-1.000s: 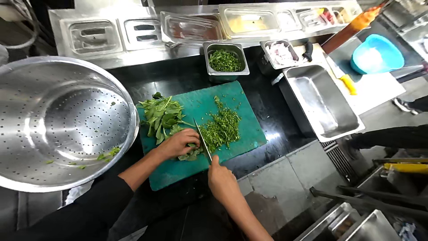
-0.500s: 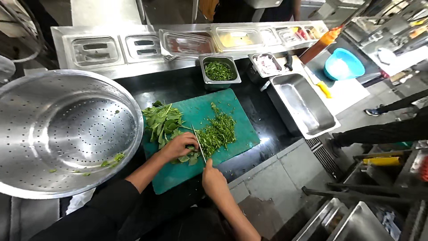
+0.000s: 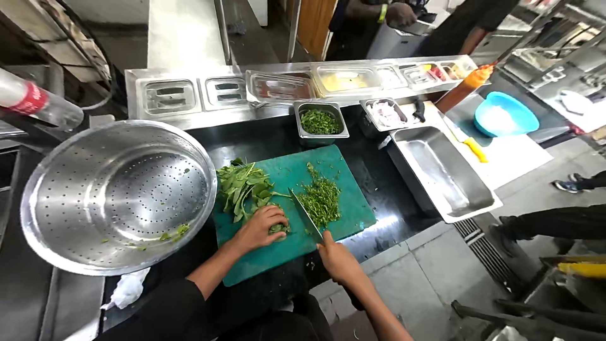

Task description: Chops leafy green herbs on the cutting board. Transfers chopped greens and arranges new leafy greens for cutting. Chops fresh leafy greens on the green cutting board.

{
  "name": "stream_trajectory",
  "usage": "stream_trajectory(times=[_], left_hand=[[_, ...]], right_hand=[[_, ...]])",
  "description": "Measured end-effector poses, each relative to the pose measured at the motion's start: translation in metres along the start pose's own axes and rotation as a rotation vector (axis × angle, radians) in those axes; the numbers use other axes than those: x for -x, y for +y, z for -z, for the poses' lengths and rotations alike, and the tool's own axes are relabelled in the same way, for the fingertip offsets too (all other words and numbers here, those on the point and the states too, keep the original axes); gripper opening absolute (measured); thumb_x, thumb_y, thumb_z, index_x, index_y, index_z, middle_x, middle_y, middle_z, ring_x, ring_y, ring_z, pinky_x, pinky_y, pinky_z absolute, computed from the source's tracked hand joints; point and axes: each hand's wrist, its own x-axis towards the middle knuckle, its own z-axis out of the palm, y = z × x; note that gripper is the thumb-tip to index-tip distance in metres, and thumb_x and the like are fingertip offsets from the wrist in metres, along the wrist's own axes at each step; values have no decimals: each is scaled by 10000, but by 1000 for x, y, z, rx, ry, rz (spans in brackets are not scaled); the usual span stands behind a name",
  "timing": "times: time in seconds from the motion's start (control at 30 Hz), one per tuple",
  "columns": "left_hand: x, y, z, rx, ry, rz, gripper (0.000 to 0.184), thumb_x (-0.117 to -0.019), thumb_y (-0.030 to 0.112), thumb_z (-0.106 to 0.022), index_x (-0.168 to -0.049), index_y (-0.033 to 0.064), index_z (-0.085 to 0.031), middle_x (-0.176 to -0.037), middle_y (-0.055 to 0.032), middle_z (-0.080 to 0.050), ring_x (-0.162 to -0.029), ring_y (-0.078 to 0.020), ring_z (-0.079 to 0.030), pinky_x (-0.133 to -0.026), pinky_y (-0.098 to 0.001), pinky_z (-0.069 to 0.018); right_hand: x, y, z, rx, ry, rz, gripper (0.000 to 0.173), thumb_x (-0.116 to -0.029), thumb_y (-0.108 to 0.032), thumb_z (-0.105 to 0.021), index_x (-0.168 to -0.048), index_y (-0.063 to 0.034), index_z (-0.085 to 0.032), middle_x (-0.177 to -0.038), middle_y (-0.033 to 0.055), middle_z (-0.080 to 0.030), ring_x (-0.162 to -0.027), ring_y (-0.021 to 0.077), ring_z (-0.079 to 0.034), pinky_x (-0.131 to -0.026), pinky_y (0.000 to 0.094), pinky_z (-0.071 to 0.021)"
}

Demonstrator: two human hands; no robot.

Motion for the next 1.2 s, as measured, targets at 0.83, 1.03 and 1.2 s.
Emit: stream_trajectory(times=[0.83, 1.03, 1.2], left_hand=[[-111, 16, 4, -307, 26, 644, 231, -1019, 210, -640, -1201, 123, -754, -1260, -79, -712, -1266, -319, -595, -1126, -609, -335], [-106, 2, 45, -287, -105, 609, 306, -1009, 306, -660, -1203, 82, -738, -1196, -135, -719, -1201, -331, -634, -1096, -582, -407], [-104, 2, 39, -356, -234, 602, 218, -1016, 191, -617, -1124, 68, -761, -1157, -131, -732, -1188, -308, -641, -1128, -532, -374]], right_hand=[[-40, 70, 60, -575, -303, 301, 366, -1118, -347, -404, -1403, -119, -382, -649, 45, -522, -433, 179, -558, -440, 352, -540], [-25, 51, 69, -458, -80, 289, 400, -1119, -364, -394, -1420, -101, -416, -717, 69, -570, -512, 193, -607, -523, 372, -562], [-15, 12, 85, -237, 74, 190, 382, -1124, -329, -373, -1408, -81, -438, -826, 125, -627, -644, 246, -671, -628, 413, -583]])
